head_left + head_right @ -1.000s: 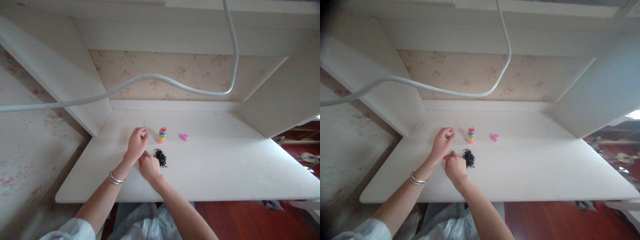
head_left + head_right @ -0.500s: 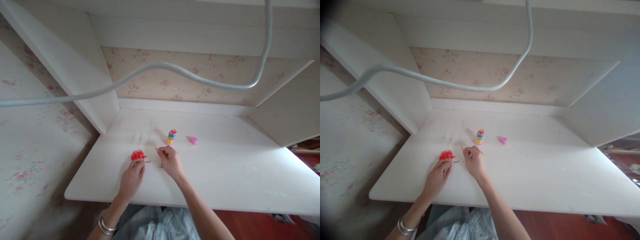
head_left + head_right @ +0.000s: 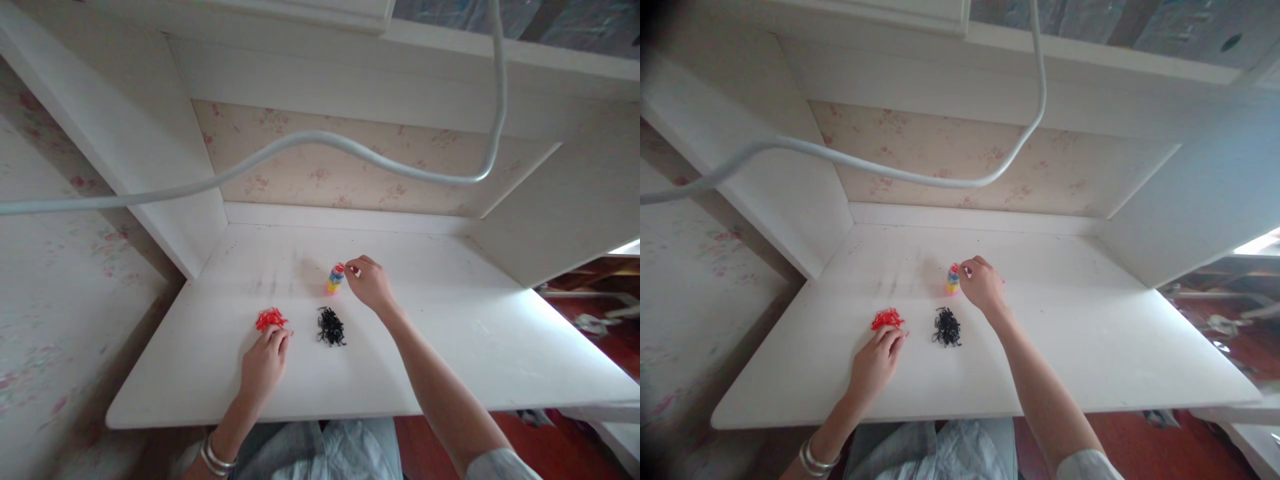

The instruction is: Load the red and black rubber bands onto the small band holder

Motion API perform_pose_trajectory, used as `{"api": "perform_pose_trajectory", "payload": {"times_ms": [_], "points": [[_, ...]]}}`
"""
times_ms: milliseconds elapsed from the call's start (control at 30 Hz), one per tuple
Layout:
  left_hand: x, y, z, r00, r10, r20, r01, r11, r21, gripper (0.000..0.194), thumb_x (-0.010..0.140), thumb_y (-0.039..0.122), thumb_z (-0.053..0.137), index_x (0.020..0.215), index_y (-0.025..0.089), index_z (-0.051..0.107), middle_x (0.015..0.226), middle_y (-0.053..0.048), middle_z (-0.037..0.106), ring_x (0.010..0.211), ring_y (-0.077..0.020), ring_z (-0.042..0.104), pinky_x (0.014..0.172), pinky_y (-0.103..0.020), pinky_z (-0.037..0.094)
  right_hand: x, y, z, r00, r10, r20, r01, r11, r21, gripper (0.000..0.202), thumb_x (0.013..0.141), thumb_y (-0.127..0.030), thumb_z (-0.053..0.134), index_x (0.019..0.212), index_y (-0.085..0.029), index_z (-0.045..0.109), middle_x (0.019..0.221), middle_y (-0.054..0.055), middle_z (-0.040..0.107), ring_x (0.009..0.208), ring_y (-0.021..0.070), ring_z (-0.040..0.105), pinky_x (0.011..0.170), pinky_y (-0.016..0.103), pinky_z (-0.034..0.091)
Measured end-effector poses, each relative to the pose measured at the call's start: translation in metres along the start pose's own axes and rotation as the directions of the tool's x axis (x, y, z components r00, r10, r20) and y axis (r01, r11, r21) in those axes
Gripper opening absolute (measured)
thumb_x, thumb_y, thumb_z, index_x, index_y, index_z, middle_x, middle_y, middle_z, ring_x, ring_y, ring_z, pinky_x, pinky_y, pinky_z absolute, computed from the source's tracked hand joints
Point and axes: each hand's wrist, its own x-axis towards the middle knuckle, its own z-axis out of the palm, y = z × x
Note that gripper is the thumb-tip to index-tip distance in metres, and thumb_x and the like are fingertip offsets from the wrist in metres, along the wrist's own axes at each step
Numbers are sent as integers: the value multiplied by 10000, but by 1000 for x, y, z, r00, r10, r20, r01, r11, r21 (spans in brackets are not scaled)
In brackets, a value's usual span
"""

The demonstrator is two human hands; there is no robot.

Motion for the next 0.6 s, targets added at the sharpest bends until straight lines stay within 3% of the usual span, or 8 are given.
{"api": "perform_pose_trajectory", "payload": {"times_ms": [300,600], "points": [[-2,-2,0,999,-29,-16,29,999,-31,201,940,284,404,929,241,600,986,-31,661,835,-166,659,694,-258,492,2,-7,-11,996,-27,86,36,994,-107,276,854,-255,474,986,-260,716,921,19,634,738,117,579,661,234,385],[-2,-5,3,999,-6,-50,2,998,-65,180,941,278,404,988,242,574,1012,-42,678,912,-181,658,782,-288,510,-5,-14,-11,966,14,257,74,941,-330,396,854,-290,469,1216,-392,591,1089,22,559,787,165,609,676,284,402]]}}
